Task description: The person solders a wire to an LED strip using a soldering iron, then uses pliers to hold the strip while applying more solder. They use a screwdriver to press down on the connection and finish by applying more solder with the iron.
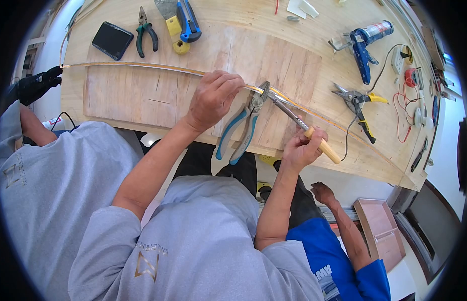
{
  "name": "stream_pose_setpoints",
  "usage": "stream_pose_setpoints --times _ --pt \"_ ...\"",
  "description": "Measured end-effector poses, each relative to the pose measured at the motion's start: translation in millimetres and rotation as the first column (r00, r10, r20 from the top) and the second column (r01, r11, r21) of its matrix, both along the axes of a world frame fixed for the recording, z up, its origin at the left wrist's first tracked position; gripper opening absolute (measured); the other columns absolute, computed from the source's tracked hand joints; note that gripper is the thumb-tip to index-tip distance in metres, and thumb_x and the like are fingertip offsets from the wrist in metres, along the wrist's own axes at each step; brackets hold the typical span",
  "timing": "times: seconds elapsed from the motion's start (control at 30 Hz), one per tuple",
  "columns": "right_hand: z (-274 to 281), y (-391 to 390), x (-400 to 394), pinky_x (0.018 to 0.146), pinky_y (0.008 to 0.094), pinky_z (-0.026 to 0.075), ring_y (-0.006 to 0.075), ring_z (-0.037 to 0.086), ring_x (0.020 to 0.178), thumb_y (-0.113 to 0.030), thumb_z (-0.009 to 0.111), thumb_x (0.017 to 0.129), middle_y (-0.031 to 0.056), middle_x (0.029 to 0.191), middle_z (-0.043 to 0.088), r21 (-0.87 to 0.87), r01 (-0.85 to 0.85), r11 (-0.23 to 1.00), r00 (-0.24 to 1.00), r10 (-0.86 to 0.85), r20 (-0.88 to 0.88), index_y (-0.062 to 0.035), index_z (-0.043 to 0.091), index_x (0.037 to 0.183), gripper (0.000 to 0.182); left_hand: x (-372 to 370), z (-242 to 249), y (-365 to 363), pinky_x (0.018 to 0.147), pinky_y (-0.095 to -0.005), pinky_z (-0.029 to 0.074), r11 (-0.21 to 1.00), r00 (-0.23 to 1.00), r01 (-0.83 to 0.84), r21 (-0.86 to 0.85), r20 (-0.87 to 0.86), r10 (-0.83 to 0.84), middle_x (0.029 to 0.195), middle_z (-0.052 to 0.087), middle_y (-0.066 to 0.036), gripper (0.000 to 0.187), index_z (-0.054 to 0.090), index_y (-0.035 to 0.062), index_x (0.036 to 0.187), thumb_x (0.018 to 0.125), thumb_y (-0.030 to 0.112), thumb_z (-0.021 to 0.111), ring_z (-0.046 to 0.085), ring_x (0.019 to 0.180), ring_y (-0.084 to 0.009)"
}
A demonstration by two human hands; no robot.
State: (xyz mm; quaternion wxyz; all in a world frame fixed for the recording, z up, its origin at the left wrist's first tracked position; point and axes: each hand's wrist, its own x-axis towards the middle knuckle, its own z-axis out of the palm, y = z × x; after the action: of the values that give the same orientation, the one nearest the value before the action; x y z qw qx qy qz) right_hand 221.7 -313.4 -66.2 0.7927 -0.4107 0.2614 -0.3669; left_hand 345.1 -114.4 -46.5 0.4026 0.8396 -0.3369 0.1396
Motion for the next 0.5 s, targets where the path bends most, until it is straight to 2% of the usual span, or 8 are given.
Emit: stream_pose_setpoints --times 0.13,0.33,0.43,0.5 --pt "2.6 1.9 1.6 0.086 0.0488 0.054 0.0029 0.031 0.05 -0.012 0.055 0.089 -0.0008 0.066 0.041 -0.03 -0.012 0.999 1.0 0.012 -0.022 -0.0046 0.048 0.082 0.012 0.1 -0.1 -0.5 0.071 -0.0326 0.047 1.0 1.0 0.0 -0.015 -0.003 0.0 0.086 0.065 -0.01 0.016 0.061 0.002 0.089 0.075 -0.004 0.066 0.06 0.08 -0.0259" --pt "3.1 0.9 1.2 0.085 0.0473 0.054 0.003 0.03 0.05 -0.013 0.054 0.089 -0.0017 0.064 0.04 -0.002 -0.023 1.0 1.0 0.023 0.002 -0.0047 0.049 0.081 0.013 1.8 -0.6 1.8 0.064 -0.0308 0.047 0.983 0.996 -0.073 -0.167 -0.069 0.062 0.085 0.063 -0.01 0.014 0.061 0.0015 0.09 0.077 -0.005 0.065 0.06 0.075 -0.0249" --pt "0.8 -1.0 0.9 0.084 0.0465 0.054 0.003 0.03 0.05 -0.013 0.054 0.09 -0.0018 0.064 0.04 0.009 -0.022 1.0 1.0 0.022 0.011 -0.0049 0.049 0.081 0.013 -0.7 11.2 4.3 0.062 -0.0306 0.046 0.947 0.942 -0.272 -0.171 -0.248 0.226 0.083 0.062 -0.01 0.013 0.062 0.0019 0.09 0.078 -0.002 0.065 0.058 0.071 -0.0224" --pt "1.8 -0.5 0.7 0.084 0.0462 0.054 0.0029 0.031 0.05 -0.014 0.054 0.09 -0.0017 0.064 0.041 0.013 -0.026 1.0 0.999 0.026 0.018 -0.0049 0.049 0.081 0.013 1.6 17.2 5.7 0.062 -0.0302 0.046 0.939 0.926 -0.31 -0.151 -0.273 0.261 0.083 0.061 -0.01 0.012 0.062 0.0021 0.09 0.079 -0.001 0.065 0.057 0.069 -0.021"
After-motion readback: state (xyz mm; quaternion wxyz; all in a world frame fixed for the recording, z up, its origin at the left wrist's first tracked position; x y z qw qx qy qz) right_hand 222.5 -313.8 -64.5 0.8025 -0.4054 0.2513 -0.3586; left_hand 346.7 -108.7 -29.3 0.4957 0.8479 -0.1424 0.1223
